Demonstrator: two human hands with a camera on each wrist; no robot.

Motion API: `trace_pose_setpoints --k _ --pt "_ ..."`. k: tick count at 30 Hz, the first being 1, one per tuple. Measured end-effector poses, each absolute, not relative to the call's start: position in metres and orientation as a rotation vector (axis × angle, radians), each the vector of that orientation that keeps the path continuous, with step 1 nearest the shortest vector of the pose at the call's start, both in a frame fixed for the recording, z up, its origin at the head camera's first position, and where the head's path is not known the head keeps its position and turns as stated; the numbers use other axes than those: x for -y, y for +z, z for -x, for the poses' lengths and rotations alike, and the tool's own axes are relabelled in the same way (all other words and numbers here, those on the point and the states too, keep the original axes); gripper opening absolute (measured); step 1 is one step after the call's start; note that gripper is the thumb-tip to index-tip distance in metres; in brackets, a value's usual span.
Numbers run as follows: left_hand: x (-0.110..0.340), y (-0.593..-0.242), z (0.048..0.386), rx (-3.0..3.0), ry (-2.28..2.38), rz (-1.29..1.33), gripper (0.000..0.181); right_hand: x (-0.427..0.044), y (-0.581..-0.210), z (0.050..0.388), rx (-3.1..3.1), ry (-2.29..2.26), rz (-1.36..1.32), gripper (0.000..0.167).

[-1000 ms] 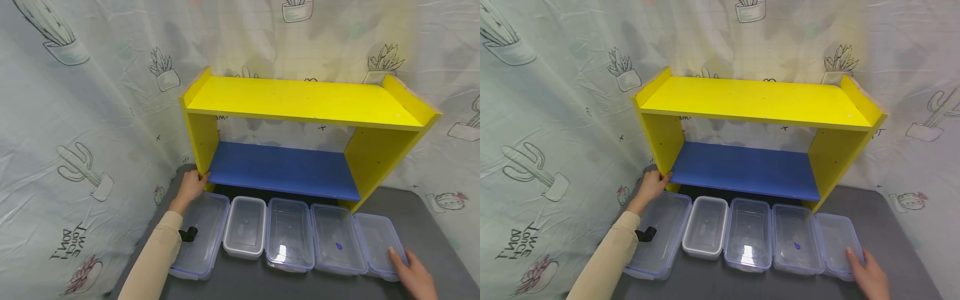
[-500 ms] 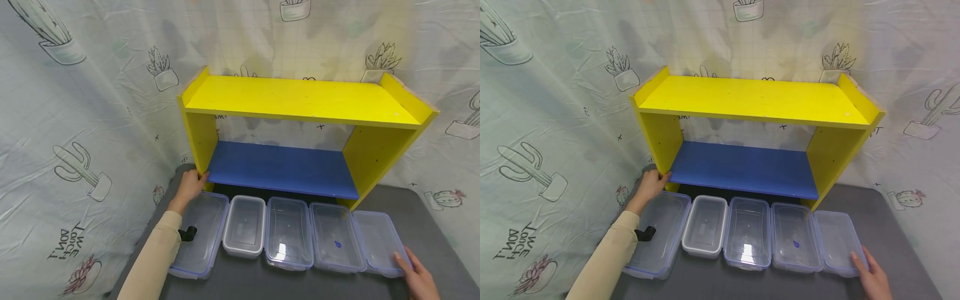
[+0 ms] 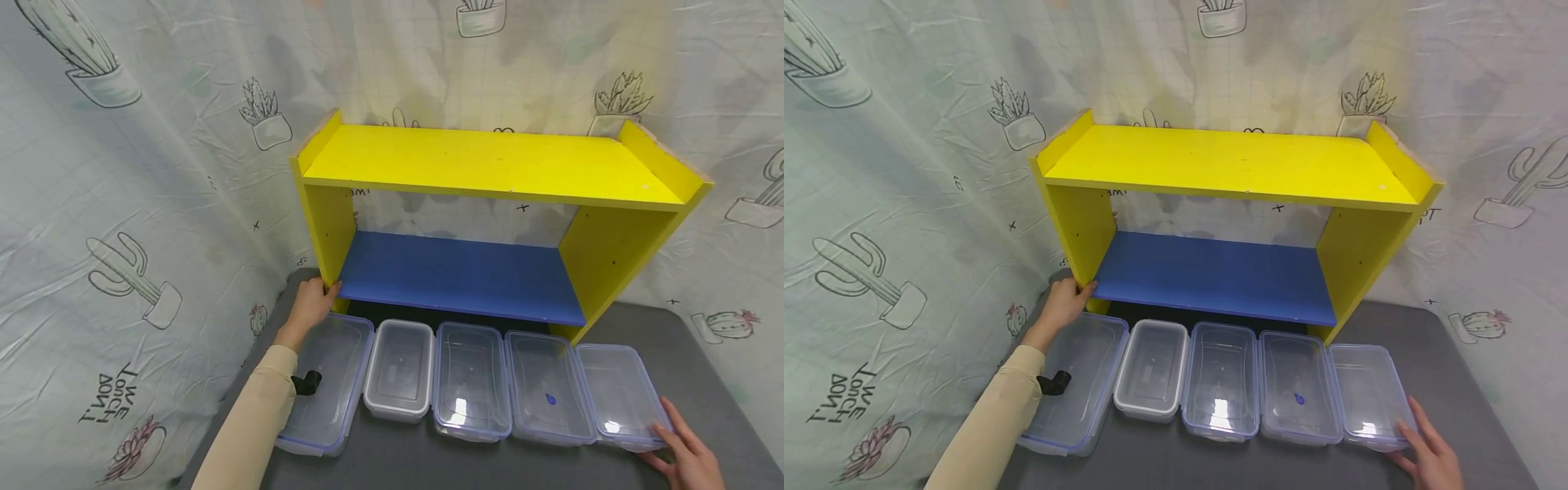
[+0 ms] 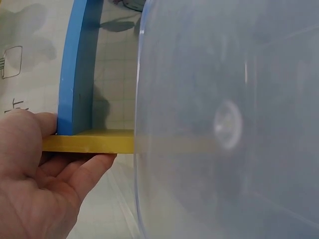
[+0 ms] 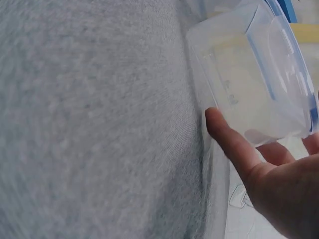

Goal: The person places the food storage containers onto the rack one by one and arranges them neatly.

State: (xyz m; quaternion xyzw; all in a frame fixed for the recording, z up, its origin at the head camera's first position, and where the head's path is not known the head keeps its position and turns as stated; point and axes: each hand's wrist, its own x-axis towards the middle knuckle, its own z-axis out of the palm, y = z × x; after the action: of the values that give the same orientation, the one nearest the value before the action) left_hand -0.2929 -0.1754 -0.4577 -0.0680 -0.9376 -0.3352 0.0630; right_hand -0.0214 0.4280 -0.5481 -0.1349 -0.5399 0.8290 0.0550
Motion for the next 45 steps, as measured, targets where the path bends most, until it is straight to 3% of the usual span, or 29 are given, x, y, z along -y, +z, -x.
trace_pose_setpoints --k 8,17,31,45 --pt "0.175 -0.458 0.292 2.822 -1.004 0.224 0.033 -0.433 -0.549 0.015 1.439 2.639 0.319 0.045" --pt "0.175 -0.457 0.291 2.828 -0.988 0.218 0.033 -0.434 -0.551 0.013 1.079 2.791 0.098 0.046" --pt "0.174 -0.459 0.289 2.807 -1.027 0.231 0.034 -0.422 -0.54 0.012 1.078 2.676 0.218 0.041" --pt "0.175 -0.459 0.29 2.801 -1.04 0.234 0.036 -0.413 -0.526 0.009 0.97 2.681 0.099 0.043"
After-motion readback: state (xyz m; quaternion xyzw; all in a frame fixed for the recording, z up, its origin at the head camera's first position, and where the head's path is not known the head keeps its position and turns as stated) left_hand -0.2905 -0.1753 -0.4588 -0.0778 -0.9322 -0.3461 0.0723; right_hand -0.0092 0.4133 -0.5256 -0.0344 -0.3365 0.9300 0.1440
